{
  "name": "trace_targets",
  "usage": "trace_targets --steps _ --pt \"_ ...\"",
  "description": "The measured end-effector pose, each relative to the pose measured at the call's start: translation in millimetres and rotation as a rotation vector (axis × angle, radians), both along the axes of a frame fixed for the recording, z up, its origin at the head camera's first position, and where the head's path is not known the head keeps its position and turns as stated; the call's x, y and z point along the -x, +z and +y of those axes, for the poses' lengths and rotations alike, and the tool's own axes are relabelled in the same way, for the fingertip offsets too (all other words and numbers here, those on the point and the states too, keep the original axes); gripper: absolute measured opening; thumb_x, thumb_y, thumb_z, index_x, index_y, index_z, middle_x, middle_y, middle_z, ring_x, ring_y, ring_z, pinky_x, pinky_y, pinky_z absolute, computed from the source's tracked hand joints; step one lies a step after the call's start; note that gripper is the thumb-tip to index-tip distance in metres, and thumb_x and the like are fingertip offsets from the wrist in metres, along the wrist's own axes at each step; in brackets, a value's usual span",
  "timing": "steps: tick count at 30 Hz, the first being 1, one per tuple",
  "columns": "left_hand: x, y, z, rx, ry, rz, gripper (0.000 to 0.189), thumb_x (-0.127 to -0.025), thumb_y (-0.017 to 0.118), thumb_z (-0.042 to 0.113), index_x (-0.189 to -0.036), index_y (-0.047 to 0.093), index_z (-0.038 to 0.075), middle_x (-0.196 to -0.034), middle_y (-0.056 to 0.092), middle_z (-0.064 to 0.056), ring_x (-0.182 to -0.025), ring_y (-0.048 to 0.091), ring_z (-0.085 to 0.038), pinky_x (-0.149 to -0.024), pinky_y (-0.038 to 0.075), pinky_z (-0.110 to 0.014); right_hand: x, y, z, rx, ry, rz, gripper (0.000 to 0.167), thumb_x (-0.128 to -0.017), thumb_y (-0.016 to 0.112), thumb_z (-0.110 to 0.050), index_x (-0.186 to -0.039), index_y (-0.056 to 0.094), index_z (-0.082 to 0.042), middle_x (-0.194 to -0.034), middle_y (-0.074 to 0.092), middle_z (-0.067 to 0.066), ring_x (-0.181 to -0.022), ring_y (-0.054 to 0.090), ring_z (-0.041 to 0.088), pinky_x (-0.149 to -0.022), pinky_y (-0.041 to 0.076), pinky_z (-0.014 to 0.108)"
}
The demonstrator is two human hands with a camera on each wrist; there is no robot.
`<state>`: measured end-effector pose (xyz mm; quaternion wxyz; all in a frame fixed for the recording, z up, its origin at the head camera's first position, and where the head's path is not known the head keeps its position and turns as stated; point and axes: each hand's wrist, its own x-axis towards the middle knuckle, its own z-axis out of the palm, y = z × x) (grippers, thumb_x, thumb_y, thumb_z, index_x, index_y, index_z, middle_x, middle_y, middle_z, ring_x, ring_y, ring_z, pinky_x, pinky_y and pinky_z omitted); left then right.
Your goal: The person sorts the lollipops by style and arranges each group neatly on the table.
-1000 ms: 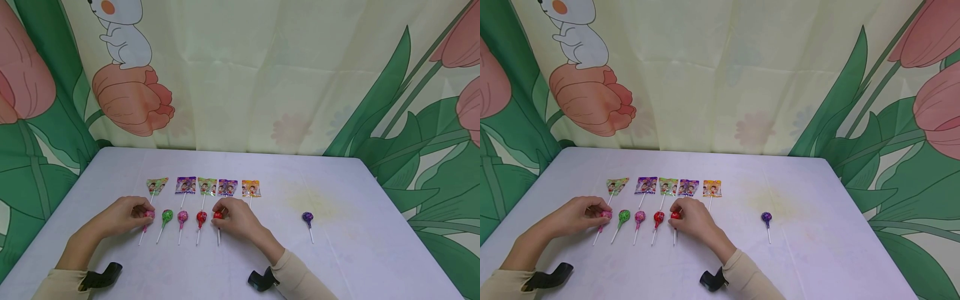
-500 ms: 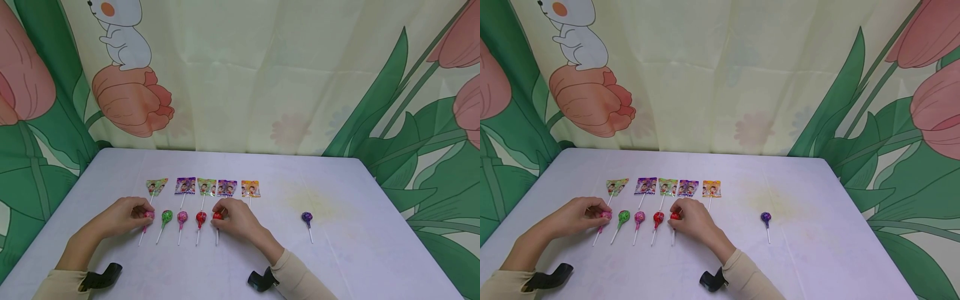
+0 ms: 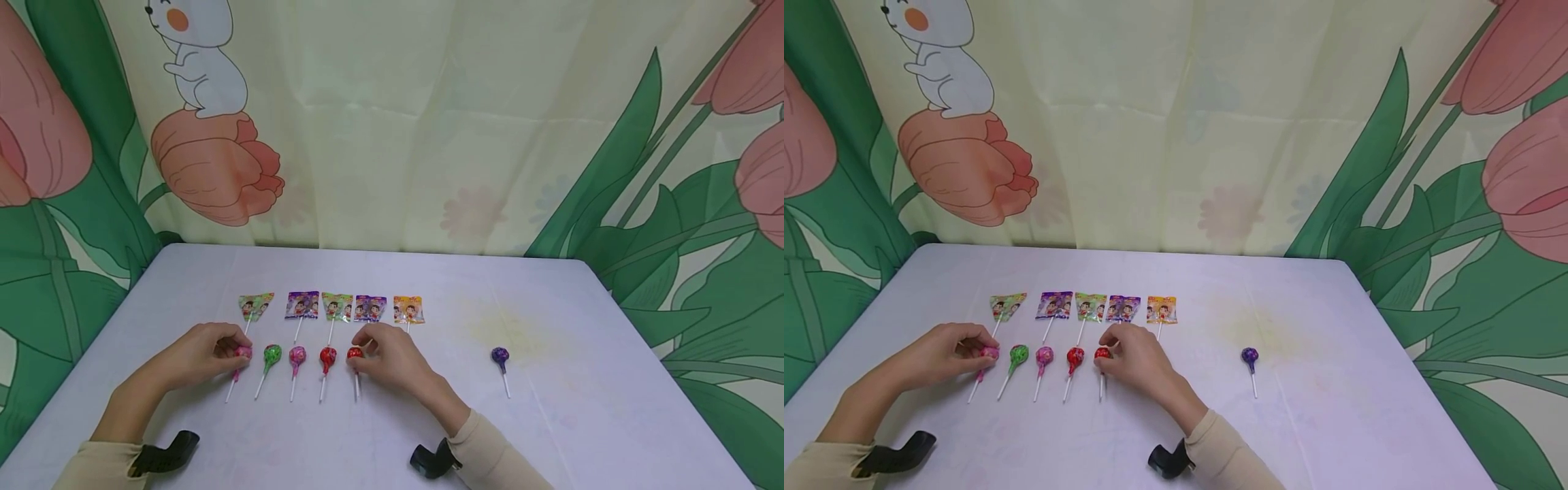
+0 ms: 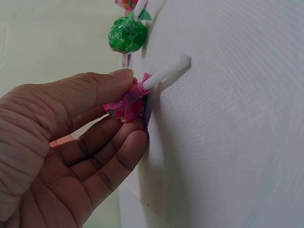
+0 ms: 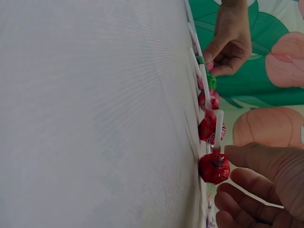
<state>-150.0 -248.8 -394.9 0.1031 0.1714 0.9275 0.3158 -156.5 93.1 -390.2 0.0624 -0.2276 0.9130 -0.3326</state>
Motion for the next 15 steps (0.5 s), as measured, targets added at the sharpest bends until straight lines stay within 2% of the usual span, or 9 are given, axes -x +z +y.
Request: trace_targets --steps 15 --pt "-1.3 -0.5 1.3 -0.005 0.009 0.005 0.019 -0.085 0.082 0.012 -0.100 0.072 0.007 -0.086 0.064 0.004 -0.079 0.055 -0.015 -0.069 0.052 -0.021 -7.9 0.5 17 0.026 0.006 0.027 0.020 -0.089 0.079 -0.020 -0.105 0.074 -0.010 -0.101 0.073 0.001 -0.089 0.065 0.018 -0.075 0.052 0.028"
